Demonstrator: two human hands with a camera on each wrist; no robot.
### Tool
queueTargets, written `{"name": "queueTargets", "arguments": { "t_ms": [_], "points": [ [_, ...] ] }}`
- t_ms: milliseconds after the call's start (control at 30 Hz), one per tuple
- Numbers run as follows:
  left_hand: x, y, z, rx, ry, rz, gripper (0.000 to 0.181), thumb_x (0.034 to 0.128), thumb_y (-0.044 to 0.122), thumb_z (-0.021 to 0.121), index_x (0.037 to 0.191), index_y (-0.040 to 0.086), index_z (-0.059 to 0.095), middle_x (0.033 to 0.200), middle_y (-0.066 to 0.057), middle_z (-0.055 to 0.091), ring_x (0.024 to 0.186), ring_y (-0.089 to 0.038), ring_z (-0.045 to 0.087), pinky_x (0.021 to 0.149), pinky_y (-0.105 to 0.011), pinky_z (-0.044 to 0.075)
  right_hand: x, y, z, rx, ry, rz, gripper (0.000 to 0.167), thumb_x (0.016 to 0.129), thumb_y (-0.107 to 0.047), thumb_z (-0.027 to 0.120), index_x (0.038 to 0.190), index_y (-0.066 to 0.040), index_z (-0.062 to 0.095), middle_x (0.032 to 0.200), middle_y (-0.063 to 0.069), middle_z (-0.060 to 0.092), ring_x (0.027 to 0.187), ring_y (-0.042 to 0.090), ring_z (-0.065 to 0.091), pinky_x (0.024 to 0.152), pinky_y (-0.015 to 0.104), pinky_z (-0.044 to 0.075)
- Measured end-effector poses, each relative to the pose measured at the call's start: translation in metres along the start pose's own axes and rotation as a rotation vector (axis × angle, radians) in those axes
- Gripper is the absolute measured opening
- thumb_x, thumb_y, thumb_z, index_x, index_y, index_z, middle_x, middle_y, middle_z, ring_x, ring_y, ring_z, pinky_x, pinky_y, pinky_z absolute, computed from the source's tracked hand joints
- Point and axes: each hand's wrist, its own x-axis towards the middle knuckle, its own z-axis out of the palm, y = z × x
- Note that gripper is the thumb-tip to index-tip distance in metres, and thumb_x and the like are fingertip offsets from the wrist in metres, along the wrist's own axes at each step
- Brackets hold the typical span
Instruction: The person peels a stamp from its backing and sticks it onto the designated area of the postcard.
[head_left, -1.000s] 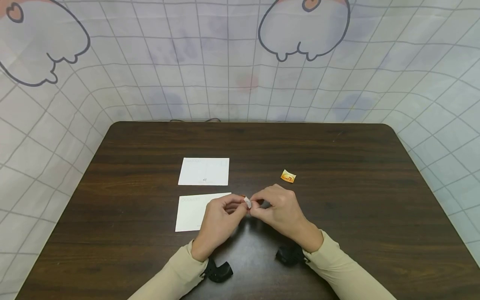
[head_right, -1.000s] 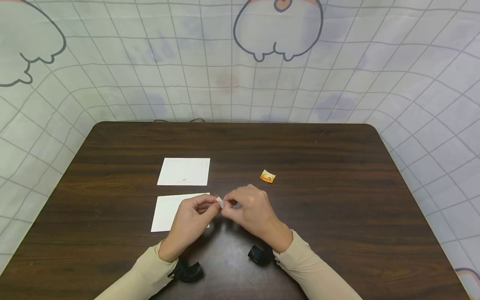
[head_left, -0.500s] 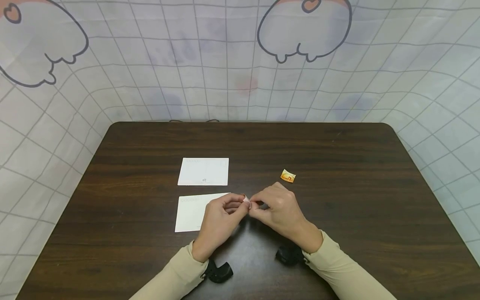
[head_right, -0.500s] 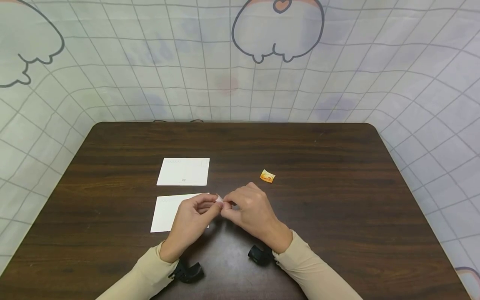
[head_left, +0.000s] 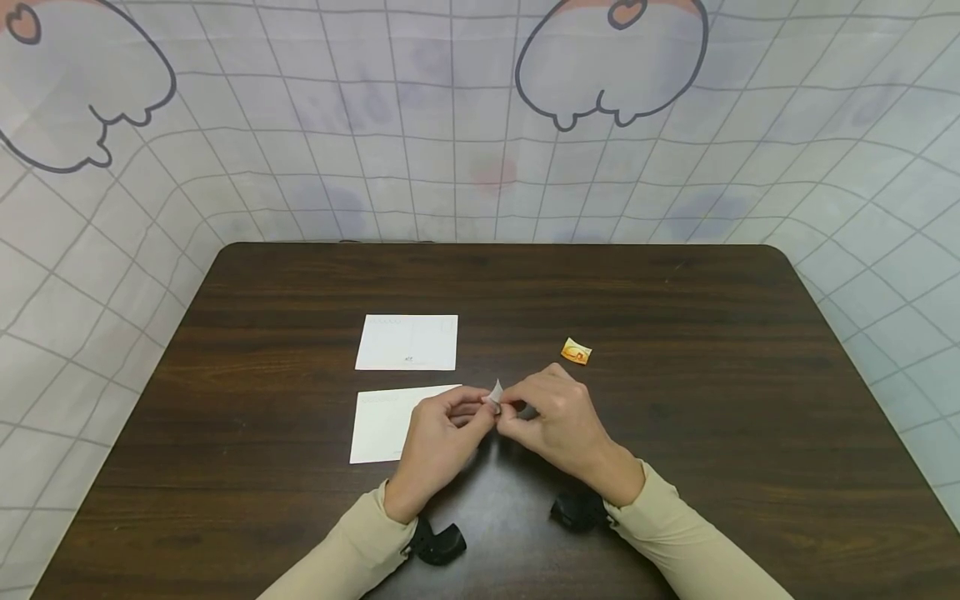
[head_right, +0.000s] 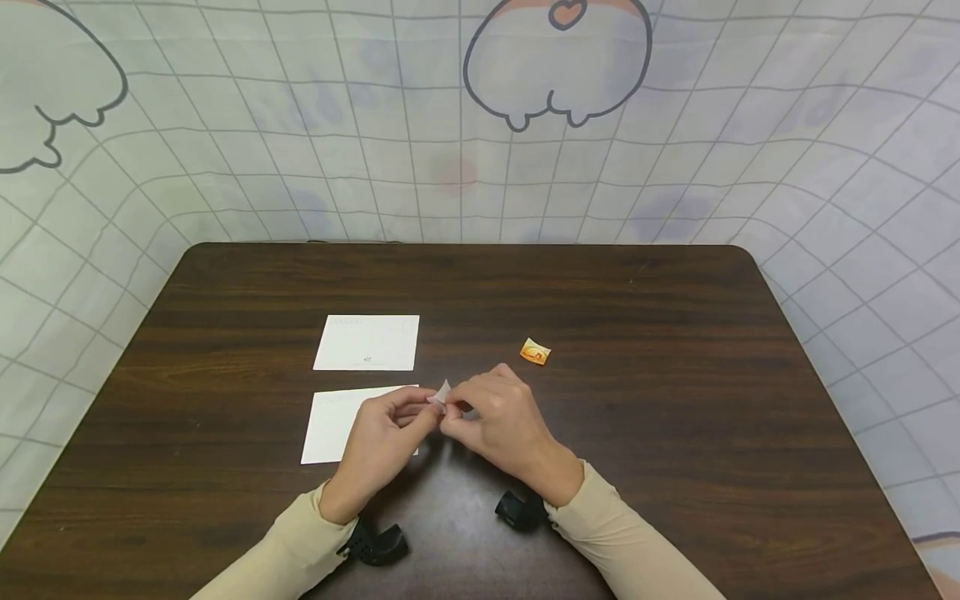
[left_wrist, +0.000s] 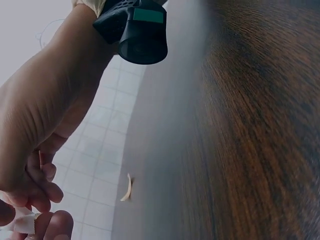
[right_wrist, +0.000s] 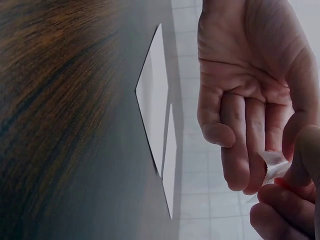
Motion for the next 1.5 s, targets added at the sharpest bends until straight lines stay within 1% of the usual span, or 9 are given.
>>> {"name": "queueTargets", "arguments": {
  "t_ms": [233, 367, 467, 667, 933, 1133, 1200, 1333, 1500],
  "points": [
    [0.001, -0.0003, -0.0013, -0.023, -0.007, 0.019, 0.013, 0.0957, 0.01, 0.07, 0.103, 0.007, 0.08, 0.095, -0.01, 0.082, 0.089, -0.016, 0.08, 0.079, -0.016, 0.061, -0.0012, 0.0014, 0.0003, 0.032, -0.012, 0.042, 0.012, 0.074, -0.002, 0.076, 0.079, -0.013, 0.076, 0.069, -0.005, 0.072, 0.064, 0.011, 0.064, 0.065, 0.028, 0.05],
    [0.0015, -0.0013, -0.002, -0.04, -0.007, 0.03, 0.015, 0.0955, 0.009, 0.07, 0.107, 0.007, 0.08, 0.097, -0.011, 0.082, 0.089, -0.017, 0.08, 0.078, -0.017, 0.061, -0.001, 0.0006, -0.0007, 0.058, -0.023, 0.082, 0.012, 0.076, -0.003, 0.076, 0.08, -0.014, 0.076, 0.071, -0.006, 0.073, 0.066, 0.01, 0.063, 0.064, 0.025, 0.049],
    [0.0018, -0.0014, -0.0027, -0.051, -0.007, 0.033, 0.015, 0.0958, 0.009, 0.07, 0.107, 0.007, 0.08, 0.098, -0.012, 0.082, 0.09, -0.018, 0.08, 0.079, -0.018, 0.062, -0.0005, -0.0001, -0.0014, 0.07, -0.034, 0.096, 0.012, 0.077, -0.003, 0.076, 0.081, -0.014, 0.077, 0.072, -0.006, 0.072, 0.067, 0.008, 0.062, 0.065, 0.025, 0.048],
    [0.0019, -0.001, -0.0058, -0.077, 0.001, 0.026, 0.015, 0.0955, 0.008, 0.071, 0.106, 0.005, 0.08, 0.098, -0.014, 0.081, 0.089, -0.021, 0.08, 0.079, -0.021, 0.063, 0.0003, 0.0004, -0.0019, 0.062, -0.033, 0.055, 0.013, 0.075, -0.004, 0.081, 0.084, -0.013, 0.077, 0.074, -0.005, 0.074, 0.069, 0.008, 0.065, 0.069, 0.029, 0.051],
    [0.0029, -0.0018, -0.0075, -0.096, 0.006, 0.015, 0.016, 0.0952, 0.005, 0.069, 0.106, 0.004, 0.08, 0.096, -0.015, 0.081, 0.086, -0.019, 0.08, 0.076, -0.019, 0.062, 0.0026, 0.0005, -0.0013, 0.039, -0.014, 0.002, 0.021, 0.072, -0.008, 0.09, 0.086, -0.012, 0.076, 0.074, -0.001, 0.074, 0.069, 0.01, 0.067, 0.073, 0.034, 0.051],
    [0.0029, -0.0023, -0.0061, -0.117, 0.01, 0.005, 0.016, 0.0962, 0.005, 0.068, 0.107, 0.003, 0.079, 0.097, -0.016, 0.081, 0.087, -0.029, 0.081, 0.076, -0.021, 0.063, 0.0022, -0.0029, -0.0007, 0.008, -0.004, -0.012, 0.016, 0.074, -0.004, 0.087, 0.086, -0.012, 0.079, 0.076, -0.002, 0.076, 0.068, 0.008, 0.068, 0.072, 0.034, 0.052],
    [0.0024, -0.0018, -0.0062, -0.122, 0.017, -0.002, 0.015, 0.0964, 0.006, 0.068, 0.107, 0.003, 0.079, 0.096, -0.017, 0.081, 0.087, -0.031, 0.08, 0.075, -0.021, 0.063, 0.0018, -0.0034, -0.0001, 0.014, 0.002, -0.004, 0.015, 0.075, -0.002, 0.085, 0.085, -0.012, 0.08, 0.076, -0.003, 0.077, 0.068, 0.007, 0.069, 0.073, 0.034, 0.053],
    [0.0016, -0.0014, -0.0065, -0.131, 0.027, -0.005, 0.016, 0.0971, 0.008, 0.069, 0.108, 0.004, 0.079, 0.098, -0.017, 0.081, 0.088, -0.028, 0.081, 0.076, -0.023, 0.064, 0.0013, -0.0047, -0.0004, 0.06, 0.023, 0.044, 0.013, 0.079, -0.001, 0.082, 0.086, -0.012, 0.081, 0.077, -0.002, 0.078, 0.069, 0.008, 0.07, 0.072, 0.034, 0.055],
    [0.0003, -0.0029, -0.0053, -0.134, 0.036, -0.004, 0.021, 0.0971, 0.009, 0.068, 0.115, 0.007, 0.079, 0.105, -0.016, 0.081, 0.094, -0.024, 0.08, 0.081, -0.025, 0.064, 0.0009, -0.0069, -0.0008, 0.091, 0.037, 0.093, 0.011, 0.083, -0.002, 0.077, 0.086, -0.012, 0.08, 0.076, -0.001, 0.077, 0.067, 0.008, 0.069, 0.071, 0.034, 0.056]
  ]
}}
